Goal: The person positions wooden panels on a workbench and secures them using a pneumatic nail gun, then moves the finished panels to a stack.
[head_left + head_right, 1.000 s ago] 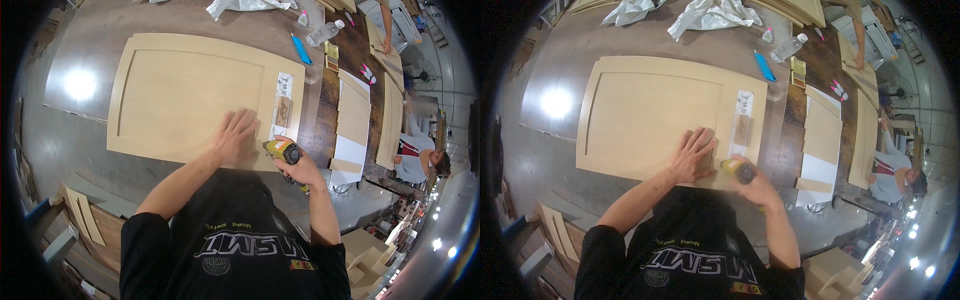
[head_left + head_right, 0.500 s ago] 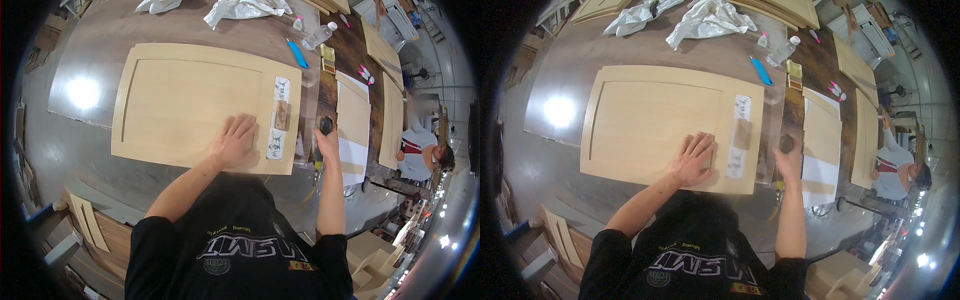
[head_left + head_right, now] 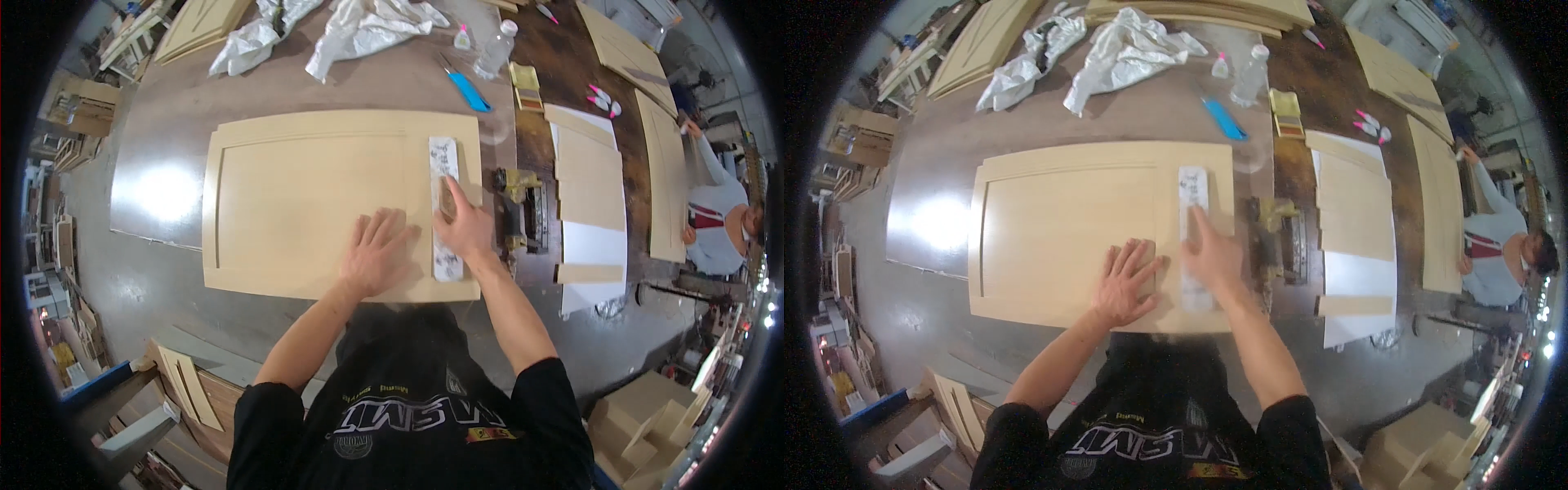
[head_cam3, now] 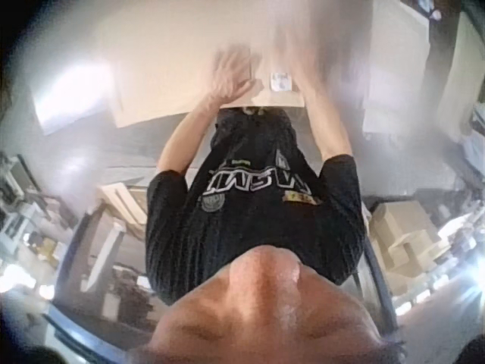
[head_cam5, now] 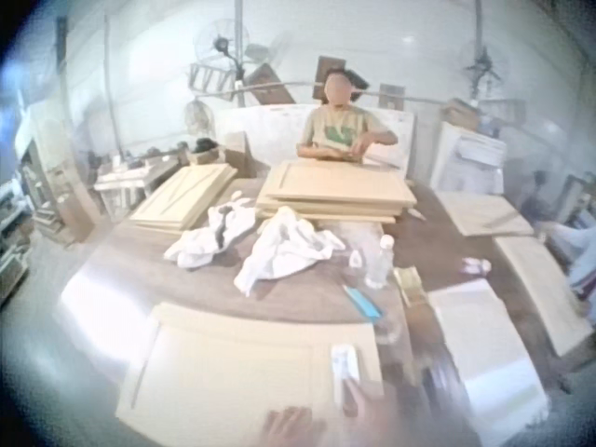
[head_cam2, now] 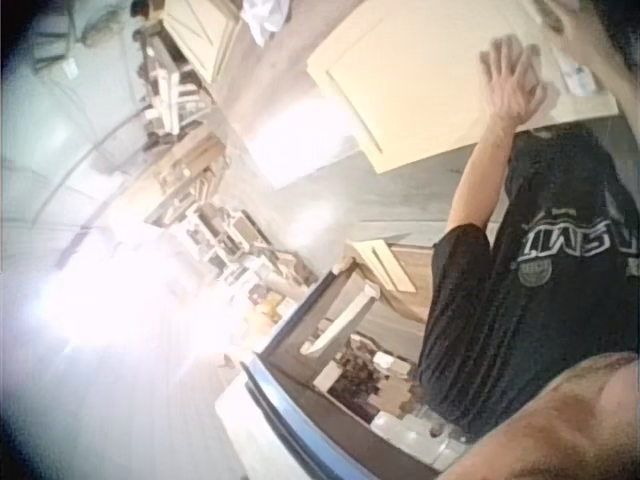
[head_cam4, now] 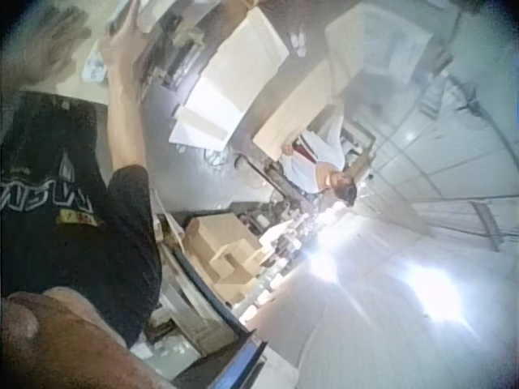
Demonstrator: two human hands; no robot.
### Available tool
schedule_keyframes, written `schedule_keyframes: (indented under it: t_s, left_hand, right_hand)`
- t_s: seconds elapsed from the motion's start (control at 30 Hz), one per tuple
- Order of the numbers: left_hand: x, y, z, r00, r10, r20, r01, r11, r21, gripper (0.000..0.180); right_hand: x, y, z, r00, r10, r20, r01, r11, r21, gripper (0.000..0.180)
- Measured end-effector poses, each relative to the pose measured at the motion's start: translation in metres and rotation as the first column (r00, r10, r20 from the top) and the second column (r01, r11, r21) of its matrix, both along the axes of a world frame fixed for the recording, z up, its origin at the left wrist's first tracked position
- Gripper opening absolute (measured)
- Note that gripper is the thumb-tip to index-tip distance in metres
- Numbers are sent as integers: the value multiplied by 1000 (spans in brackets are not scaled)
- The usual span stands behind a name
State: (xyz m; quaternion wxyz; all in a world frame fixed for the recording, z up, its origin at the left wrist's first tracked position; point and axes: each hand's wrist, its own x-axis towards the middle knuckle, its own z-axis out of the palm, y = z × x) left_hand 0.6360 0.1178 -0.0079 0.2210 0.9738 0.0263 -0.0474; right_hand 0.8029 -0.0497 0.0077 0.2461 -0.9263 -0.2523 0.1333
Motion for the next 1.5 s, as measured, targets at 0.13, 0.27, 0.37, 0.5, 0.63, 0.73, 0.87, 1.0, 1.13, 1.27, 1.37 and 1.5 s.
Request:
schedule_keyframes:
  t_s: [0.13, 0.27, 0.37, 0.5, 0.63, 0.73, 0.87, 1.0, 1.13, 1.27, 1.37, 1.5]
  left_hand:
    - [1, 1, 23, 998, 46, 45, -44, 998, -45, 69]
    - [-12, -1, 7, 1000, -3, 10, 2, 998, 65, 74]
    - [-68, 2, 3, 991, -106, -81, 110, 993, 40, 81]
    - [-117, 22, -10, 977, -50, 209, 10, 982, 191, 73]
    - [-128, 33, 6, 989, -28, 146, -12, 965, 263, 56]
    - [-140, 57, 86, 975, -63, 211, 12, 973, 231, 38]
    - [-124, 111, 182, 718, -227, 658, -72, 916, 394, 38]
    - [-76, 140, 239, 130, 369, 920, -477, 837, -268, 47]
    - [-44, 165, 73, -188, 856, 481, -673, 244, -698, 62]
    - [-47, 113, -66, 89, 893, -441, -476, -350, -807, 77]
    - [-58, 64, -46, 163, 702, -693, -102, -687, -719, 70]
    - [-92, 50, -23, 428, 530, -732, 267, -848, -458, 62]
  right_hand:
    - [17, -16, 36, 970, -130, 205, 89, 976, 196, 61]
    - [81, -77, 4, 887, -145, 439, 184, 982, -47, 61]
    - [78, -97, -10, 894, -106, 435, 137, 990, -40, 53]
    - [47, -124, -17, 818, -32, 574, -17, 997, 81, 48]
    - [18, -139, -14, 886, 18, 464, -25, 1000, 9, 58]
    - [5, -125, 28, 875, 170, 453, -152, 985, -75, 68]
    - [-11, -80, 89, 852, 317, 416, -419, 889, 181, 72]
    - [20, -77, -1, 928, 337, 159, -232, 189, 954, 80]
    - [-88, 19, 112, 973, -230, -5, 121, 495, 861, 78]
    - [-135, 47, 153, 942, -253, -221, 306, 375, 875, 70]
    - [-151, 39, 154, 975, -153, -160, 204, 346, 916, 64]
    - [-118, -11, 121, 986, -13, -166, 155, 434, 888, 54]
